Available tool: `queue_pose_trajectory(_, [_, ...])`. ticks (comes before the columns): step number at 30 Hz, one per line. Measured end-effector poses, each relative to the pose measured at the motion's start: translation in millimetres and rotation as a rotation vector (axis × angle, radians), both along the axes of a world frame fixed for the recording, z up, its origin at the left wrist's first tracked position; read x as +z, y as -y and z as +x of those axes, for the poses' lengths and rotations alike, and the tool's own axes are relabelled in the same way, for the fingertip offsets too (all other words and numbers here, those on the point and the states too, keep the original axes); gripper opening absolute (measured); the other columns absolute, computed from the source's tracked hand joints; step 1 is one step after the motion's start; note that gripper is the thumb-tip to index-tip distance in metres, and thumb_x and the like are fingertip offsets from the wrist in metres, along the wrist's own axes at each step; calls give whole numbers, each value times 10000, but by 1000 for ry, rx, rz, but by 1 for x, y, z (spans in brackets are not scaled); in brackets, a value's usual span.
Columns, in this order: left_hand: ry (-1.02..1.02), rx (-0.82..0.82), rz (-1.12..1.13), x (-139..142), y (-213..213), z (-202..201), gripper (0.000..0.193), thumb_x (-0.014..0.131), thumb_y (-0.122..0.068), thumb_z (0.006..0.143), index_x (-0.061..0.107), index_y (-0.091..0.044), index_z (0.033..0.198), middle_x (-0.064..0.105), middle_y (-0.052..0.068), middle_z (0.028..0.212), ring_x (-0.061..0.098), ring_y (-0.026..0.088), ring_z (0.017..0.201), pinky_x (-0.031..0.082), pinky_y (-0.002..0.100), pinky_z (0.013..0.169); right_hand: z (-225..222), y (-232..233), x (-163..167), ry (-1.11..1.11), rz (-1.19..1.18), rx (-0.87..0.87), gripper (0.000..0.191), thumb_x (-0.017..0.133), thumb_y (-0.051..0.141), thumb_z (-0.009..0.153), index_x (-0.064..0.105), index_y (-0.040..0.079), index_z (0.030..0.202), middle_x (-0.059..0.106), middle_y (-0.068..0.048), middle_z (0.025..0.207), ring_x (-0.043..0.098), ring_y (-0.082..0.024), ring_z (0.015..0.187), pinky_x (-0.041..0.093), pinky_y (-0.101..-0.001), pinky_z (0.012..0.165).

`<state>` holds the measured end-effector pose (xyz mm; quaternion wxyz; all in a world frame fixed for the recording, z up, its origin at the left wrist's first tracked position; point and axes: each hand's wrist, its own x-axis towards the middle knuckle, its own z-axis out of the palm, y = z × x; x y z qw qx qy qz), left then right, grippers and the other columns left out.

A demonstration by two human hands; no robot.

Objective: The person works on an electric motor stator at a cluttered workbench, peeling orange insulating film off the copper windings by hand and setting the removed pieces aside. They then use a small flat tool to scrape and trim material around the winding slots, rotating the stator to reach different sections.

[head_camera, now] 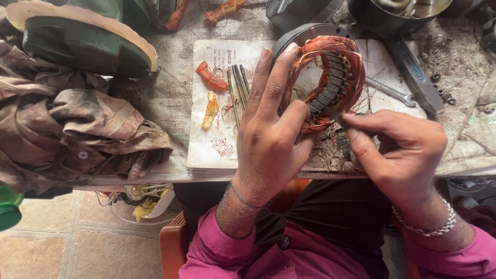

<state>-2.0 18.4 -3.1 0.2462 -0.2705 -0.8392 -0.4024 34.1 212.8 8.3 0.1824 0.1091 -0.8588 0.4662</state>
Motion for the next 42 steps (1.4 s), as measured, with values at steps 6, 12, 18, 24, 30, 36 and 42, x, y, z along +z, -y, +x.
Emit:
queue_pose_trajectory(6, [-18,7,3,-5,0,1,246,796,11,775,605,-17,928,341,176,1632,297,441,1567,378,492,1288,-1,2,0,-65,15,56,165,685,-40,900,713,-44,1063,724,-119,922,684,-122,796,526,-242,729])
queue_pose_trajectory(12, [-30,5,-11,-3,-2,2,191,770,32,809,611,-1,909,334,163,1635,291,467,1585,377,505,1291,0,2,-1,-80,60,-31,172,684,-46,928,733,-51,1092,720,-132,901,663,-141,767,507,-256,707])
queue_pose_trajectory(18, [-34,15,-19,0,-4,4,208,758,52,776,645,8,945,367,150,1619,288,542,1549,380,568,1276,-1,2,-5,-146,95,-47,173,687,-43,932,723,-50,1101,716,-135,912,680,-156,784,513,-263,719])
queue_pose_trajectory(24, [-50,20,-30,-2,-3,4,187,739,51,795,630,-10,933,360,119,1630,313,518,1569,427,511,1233,1,0,-8,-157,141,-61,183,703,-47,925,726,-62,1106,720,-157,917,685,-175,784,508,-272,729])
queue_pose_trajectory(30, [-57,24,-25,-2,-3,3,198,738,41,775,636,-10,936,370,126,1626,344,517,1544,434,535,1245,0,1,-7,-144,117,-57,175,706,-44,923,733,-54,1095,724,-149,918,681,-171,777,507,-270,719])
queue_pose_trajectory(36, [-65,21,-17,-1,-2,3,201,743,34,787,637,-11,951,370,130,1636,353,500,1520,426,515,1234,1,1,-5,-93,105,-47,156,712,-28,906,738,-50,1059,718,-131,874,674,-160,730,510,-266,676])
queue_pose_trajectory(42, [-60,29,-13,2,-2,2,219,765,14,756,647,-7,939,380,150,1608,359,530,1542,438,548,1253,0,1,-5,-9,41,-48,162,730,-19,860,747,-38,1019,724,-115,814,659,-137,662,487,-260,596])
